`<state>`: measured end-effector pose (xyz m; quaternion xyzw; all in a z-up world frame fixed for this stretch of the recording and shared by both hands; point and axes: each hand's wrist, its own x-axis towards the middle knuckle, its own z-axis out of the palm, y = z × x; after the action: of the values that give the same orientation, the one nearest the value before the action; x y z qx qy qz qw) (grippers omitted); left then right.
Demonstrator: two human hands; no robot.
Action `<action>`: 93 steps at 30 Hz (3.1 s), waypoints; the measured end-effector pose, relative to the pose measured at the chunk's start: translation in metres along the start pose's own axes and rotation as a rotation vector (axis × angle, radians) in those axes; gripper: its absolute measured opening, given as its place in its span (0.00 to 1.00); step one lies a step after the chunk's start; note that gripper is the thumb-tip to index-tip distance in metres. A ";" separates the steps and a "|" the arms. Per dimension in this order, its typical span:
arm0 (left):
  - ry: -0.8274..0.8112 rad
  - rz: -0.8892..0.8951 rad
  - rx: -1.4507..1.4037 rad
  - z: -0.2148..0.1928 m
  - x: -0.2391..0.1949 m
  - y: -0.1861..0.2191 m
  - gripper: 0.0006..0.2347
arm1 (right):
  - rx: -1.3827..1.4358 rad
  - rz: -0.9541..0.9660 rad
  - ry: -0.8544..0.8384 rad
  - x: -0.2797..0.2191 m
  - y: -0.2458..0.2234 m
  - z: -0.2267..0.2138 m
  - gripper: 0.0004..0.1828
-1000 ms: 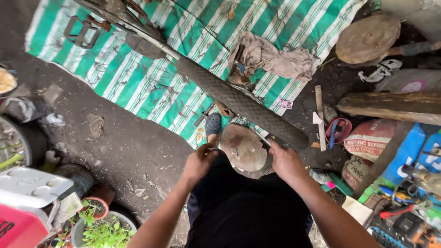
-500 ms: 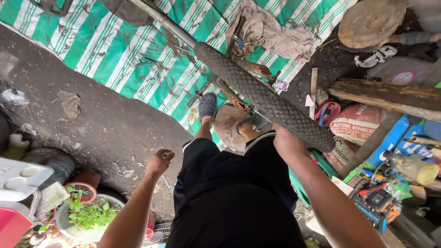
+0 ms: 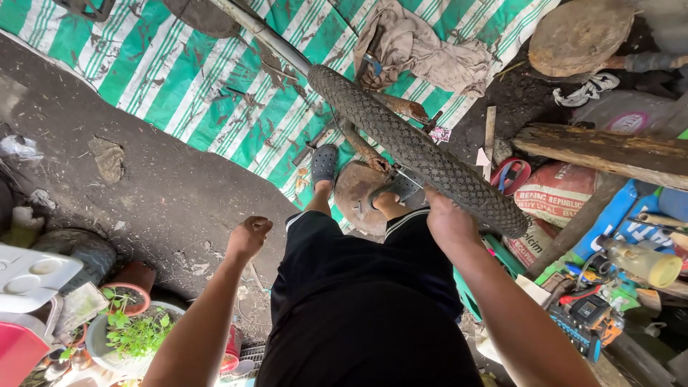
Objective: The person uses a red-handled tool to work on the rear wheel hub of a bicycle lying on a striped tarp. They then retrieve a wrench from a nearby tool kit and use it to tighten a nut on the wheel axle.
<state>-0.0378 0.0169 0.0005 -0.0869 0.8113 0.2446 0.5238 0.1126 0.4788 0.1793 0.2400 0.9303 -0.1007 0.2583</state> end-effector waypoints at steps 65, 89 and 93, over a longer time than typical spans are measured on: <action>-0.220 1.007 0.013 -0.022 -0.223 0.309 0.17 | 1.493 -0.257 -0.339 -0.122 0.009 -0.119 0.27; -0.100 0.150 0.507 -0.037 -0.038 0.099 0.27 | 0.221 -0.030 0.535 0.011 0.068 0.162 0.12; -0.084 0.131 0.464 -0.040 -0.034 0.096 0.28 | 0.189 -0.032 0.524 0.012 0.070 0.159 0.12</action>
<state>-0.0928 0.0762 0.0736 0.0990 0.8272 0.0885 0.5460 0.2071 0.4944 0.0343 0.2661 0.9556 -0.1257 -0.0164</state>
